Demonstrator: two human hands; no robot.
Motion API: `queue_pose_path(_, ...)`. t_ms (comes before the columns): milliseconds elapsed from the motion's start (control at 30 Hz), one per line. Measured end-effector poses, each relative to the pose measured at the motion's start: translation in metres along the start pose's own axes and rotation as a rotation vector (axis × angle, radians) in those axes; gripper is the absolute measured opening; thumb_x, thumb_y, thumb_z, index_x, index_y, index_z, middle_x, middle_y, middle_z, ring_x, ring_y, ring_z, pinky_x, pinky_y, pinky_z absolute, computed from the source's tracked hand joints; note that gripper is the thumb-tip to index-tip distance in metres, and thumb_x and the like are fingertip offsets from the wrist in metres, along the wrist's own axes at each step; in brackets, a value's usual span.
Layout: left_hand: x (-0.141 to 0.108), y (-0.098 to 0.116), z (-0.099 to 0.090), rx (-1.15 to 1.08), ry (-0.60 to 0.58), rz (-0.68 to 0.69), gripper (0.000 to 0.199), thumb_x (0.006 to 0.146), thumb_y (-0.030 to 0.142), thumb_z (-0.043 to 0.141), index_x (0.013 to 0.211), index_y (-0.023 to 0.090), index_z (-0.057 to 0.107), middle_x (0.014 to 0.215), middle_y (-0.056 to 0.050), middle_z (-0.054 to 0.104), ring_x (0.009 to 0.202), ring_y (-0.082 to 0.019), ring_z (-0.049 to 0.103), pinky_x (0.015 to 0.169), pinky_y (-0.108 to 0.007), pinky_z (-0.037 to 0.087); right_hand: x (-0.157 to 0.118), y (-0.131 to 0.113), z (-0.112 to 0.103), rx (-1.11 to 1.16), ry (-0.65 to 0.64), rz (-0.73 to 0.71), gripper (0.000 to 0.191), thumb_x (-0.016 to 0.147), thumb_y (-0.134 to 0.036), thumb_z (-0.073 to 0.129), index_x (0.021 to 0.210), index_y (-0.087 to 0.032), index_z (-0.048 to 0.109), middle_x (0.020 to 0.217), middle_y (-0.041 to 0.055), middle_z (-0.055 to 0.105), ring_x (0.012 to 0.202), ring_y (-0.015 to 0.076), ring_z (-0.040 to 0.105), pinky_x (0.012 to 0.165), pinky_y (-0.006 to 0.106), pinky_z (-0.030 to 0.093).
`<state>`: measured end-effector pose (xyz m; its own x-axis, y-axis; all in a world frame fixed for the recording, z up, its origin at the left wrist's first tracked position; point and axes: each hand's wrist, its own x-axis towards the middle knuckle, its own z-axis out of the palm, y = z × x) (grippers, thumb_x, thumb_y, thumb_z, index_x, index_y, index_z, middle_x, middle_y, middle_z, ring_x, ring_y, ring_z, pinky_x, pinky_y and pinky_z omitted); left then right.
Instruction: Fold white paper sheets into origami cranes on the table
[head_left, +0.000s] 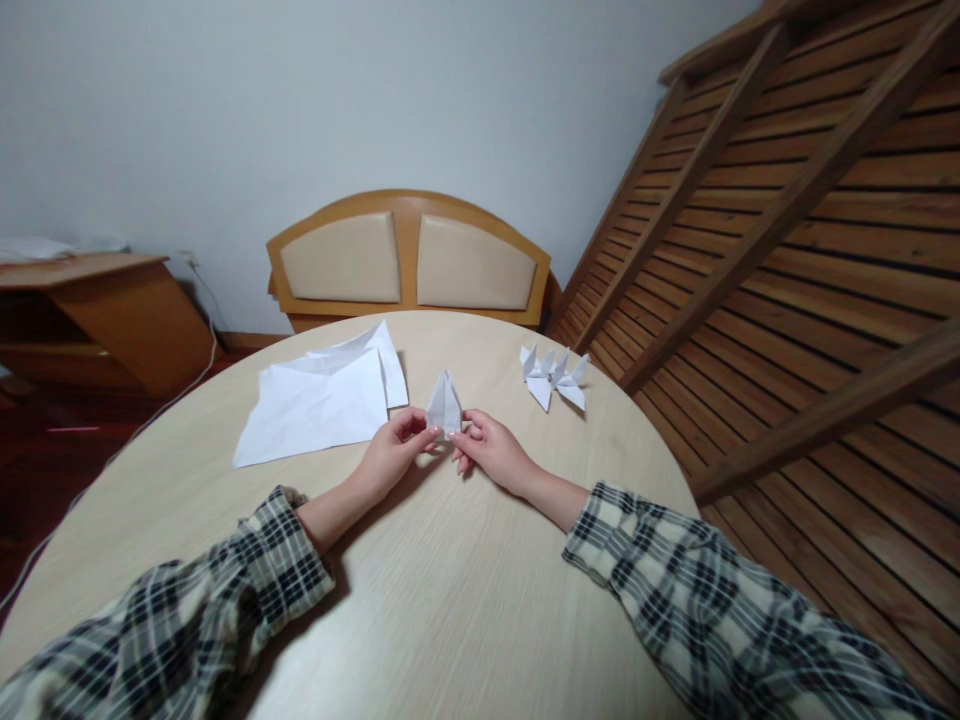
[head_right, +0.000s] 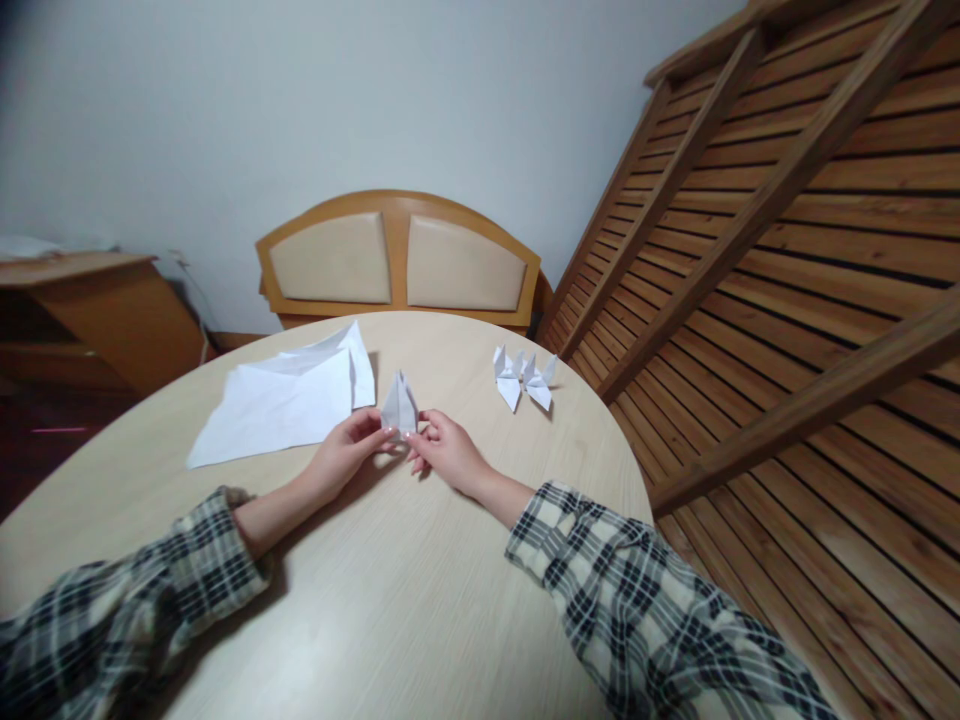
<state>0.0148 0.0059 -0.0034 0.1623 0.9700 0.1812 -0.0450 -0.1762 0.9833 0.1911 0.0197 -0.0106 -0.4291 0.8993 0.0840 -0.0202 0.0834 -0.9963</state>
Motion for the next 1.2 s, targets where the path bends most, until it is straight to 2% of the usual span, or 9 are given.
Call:
queue_pose_path(267,0.002,-0.005,0.0,-0.069,0.053,0.035,0.041,0.073,0.027,0.073,0.102,0.022,0.044,0.074,0.005,0.054,0.066,-0.01,0.055,0.063,-0.024,0.049,-0.002,-0.002,0.001,-0.027,0.016,0.01,0.027,0.084,-0.038,0.06,0.093,-0.02,0.043,0.057,-0.0068,0.057,0.04,0.008,0.053,0.034,0.017,0.043)
queue_pose_path(500,0.003,-0.008,-0.002,-0.018,0.044,0.038,0.042,0.071,0.029,0.072,0.106,0.02,0.05,0.068,0.006,0.053,0.061,-0.011,0.055,0.062,-0.026,0.046,-0.004,-0.005,0.001,-0.058,-0.007,0.018,0.022,0.086,-0.036,0.057,0.089,-0.02,0.043,0.057,-0.0071,0.055,0.039,0.0068,0.05,0.035,0.016,0.041)
queue_pose_path(567,0.003,-0.003,0.0,0.001,0.011,0.031,0.035,0.073,0.031,0.07,0.102,0.018,0.056,0.068,0.003,0.055,0.063,-0.012,0.054,0.062,-0.026,0.044,-0.004,-0.005,0.001,-0.053,-0.016,0.017,0.021,0.087,-0.036,0.057,0.088,-0.02,0.043,0.057,-0.0068,0.055,0.04,0.0068,0.051,0.035,0.016,0.042)
queue_pose_path(667,0.001,0.006,0.001,0.085,-0.057,0.029,0.021,0.078,0.036,0.064,0.085,0.016,0.064,0.071,-0.001,0.059,0.065,-0.014,0.052,0.061,-0.027,0.041,-0.005,-0.006,0.002,-0.035,-0.035,0.012,0.02,0.086,-0.035,0.057,0.087,-0.02,0.044,0.057,-0.0064,0.055,0.041,0.0068,0.051,0.037,0.016,0.043)
queue_pose_path(733,0.0,0.01,0.001,0.137,-0.02,0.032,0.026,0.082,0.04,0.06,0.068,0.017,0.061,0.061,0.001,0.053,0.059,-0.013,0.046,0.057,-0.026,0.036,-0.006,-0.007,0.002,-0.024,-0.049,0.011,0.019,0.086,-0.034,0.057,0.086,-0.019,0.045,0.058,-0.0062,0.054,0.043,0.0068,0.051,0.039,0.017,0.044)
queue_pose_path(800,-0.001,0.012,0.0,0.165,0.019,0.028,0.034,0.082,0.042,0.058,0.059,0.018,0.056,0.055,0.003,0.046,0.055,-0.012,0.041,0.054,-0.026,0.033,-0.007,-0.008,0.002,-0.018,-0.065,0.011,0.019,0.086,-0.034,0.057,0.085,-0.019,0.046,0.058,-0.006,0.055,0.045,0.007,0.052,0.041,0.017,0.045)
queue_pose_path(1067,-0.002,0.011,0.0,0.173,-0.024,0.006,0.034,0.08,0.042,0.059,0.056,0.02,0.051,0.052,0.003,0.046,0.052,-0.012,0.04,0.054,-0.026,0.032,-0.008,-0.007,0.0,-0.002,-0.111,0.028,0.02,0.084,-0.034,0.06,0.089,-0.017,0.051,0.06,-0.0048,0.055,0.049,0.008,0.053,0.046,0.02,0.047)
queue_pose_path(1200,-0.003,0.013,0.001,0.137,-0.068,-0.008,0.033,0.08,0.041,0.06,0.056,0.02,0.051,0.052,0.003,0.047,0.051,-0.011,0.04,0.053,-0.026,0.031,-0.007,-0.008,-0.002,0.002,-0.114,0.017,0.024,0.082,-0.037,0.061,0.09,-0.015,0.055,0.068,-0.0018,0.058,0.05,0.007,0.052,0.045,0.019,0.045)
